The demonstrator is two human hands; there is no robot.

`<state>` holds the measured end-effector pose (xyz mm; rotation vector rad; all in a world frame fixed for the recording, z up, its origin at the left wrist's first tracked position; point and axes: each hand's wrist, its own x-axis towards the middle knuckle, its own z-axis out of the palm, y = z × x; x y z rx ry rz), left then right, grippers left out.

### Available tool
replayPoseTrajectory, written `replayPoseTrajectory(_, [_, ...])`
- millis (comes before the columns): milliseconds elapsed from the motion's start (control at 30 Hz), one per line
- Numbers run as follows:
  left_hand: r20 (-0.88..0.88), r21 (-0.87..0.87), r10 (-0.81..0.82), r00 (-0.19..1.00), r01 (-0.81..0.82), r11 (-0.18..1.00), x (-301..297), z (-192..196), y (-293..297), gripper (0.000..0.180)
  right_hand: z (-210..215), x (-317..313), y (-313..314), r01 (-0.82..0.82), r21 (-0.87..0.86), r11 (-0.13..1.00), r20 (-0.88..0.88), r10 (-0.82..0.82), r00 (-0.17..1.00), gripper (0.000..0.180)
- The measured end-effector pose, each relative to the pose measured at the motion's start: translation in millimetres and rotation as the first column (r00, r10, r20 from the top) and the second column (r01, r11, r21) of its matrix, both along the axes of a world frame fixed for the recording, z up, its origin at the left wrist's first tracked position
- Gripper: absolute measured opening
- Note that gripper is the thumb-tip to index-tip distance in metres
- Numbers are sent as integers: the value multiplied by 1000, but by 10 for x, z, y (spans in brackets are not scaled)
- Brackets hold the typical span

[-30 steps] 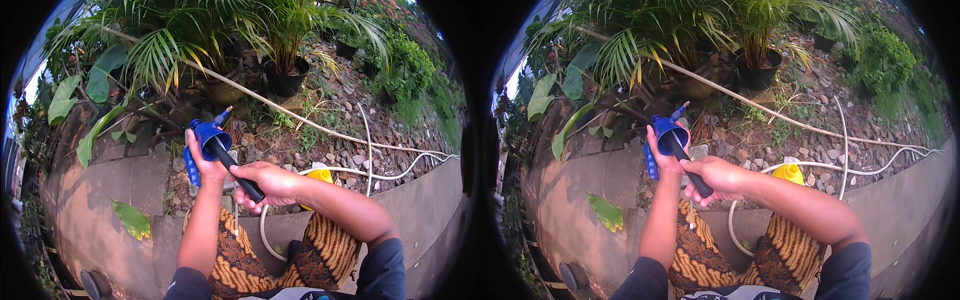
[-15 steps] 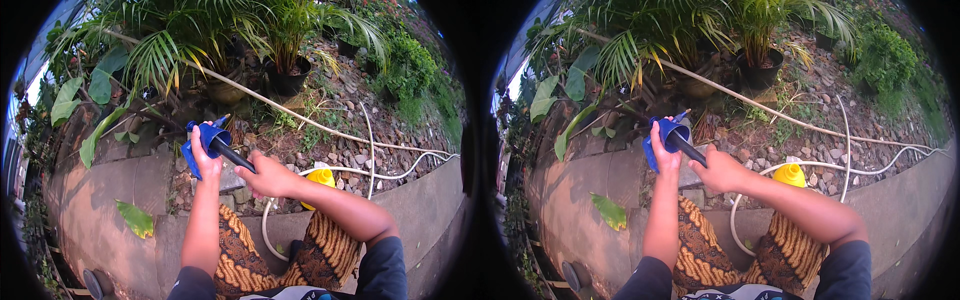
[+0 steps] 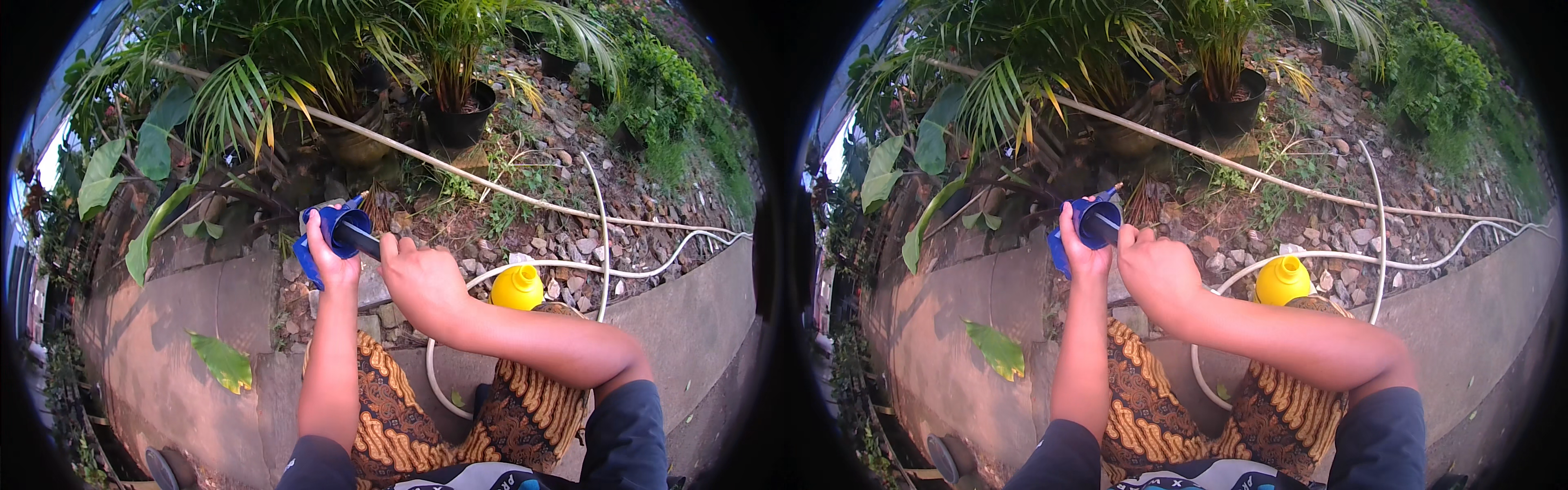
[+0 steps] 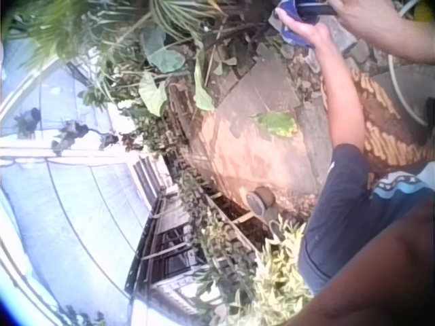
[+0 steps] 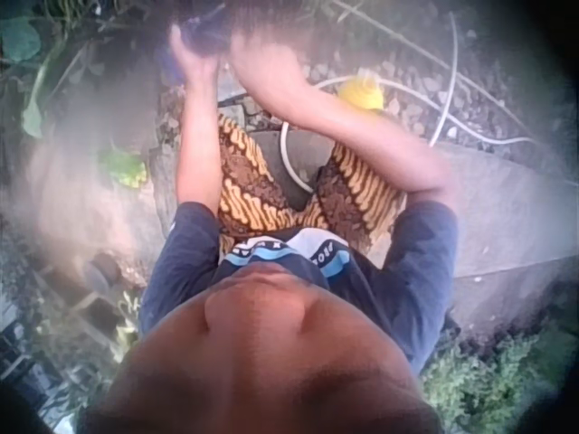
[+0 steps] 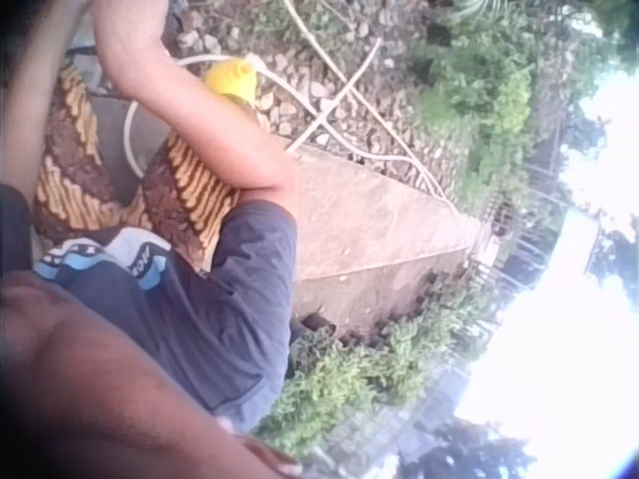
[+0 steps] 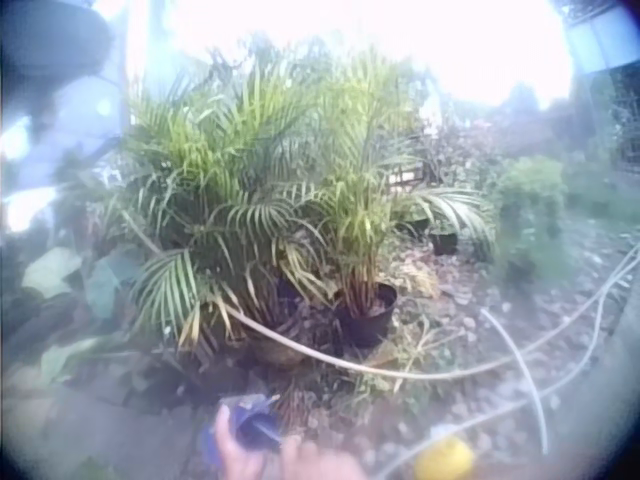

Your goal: The person assembles a manual garden sprayer by attaching a blue pump head to a yellow container, inserting the pump rod, and connecting a hose. They then attach a metal spray wand to the pump head and test the assembly by pumping water onto nearby plants.

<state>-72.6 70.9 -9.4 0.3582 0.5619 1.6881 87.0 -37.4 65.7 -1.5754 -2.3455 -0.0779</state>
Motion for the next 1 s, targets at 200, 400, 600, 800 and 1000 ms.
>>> replayPoseTrajectory(200, [-22,176,-84,996,86,981,42,160,-165,40,45,307,184,-800,-590,108,-631,-680,373,52])
replayPoseTrajectory(400, [-132,192,17,991,9,981,28,229,-124,38,-21,254,132,-248,-504,827,-450,-6,893,31])
replayPoseTrajectory(600, [-64,133,-7,998,15,991,31,174,-102,33,-32,66,-33,2,-105,994,-29,-5,1000,29])
replayPoseTrajectory(800, [-63,228,-37,997,51,972,41,254,-190,35,-7,395,268,-748,-625,223,-732,-502,461,51])
replayPoseTrajectory(1000, [-167,156,65,984,-39,987,106,206,-112,33,-17,237,49,-35,-100,994,-117,23,993,21])
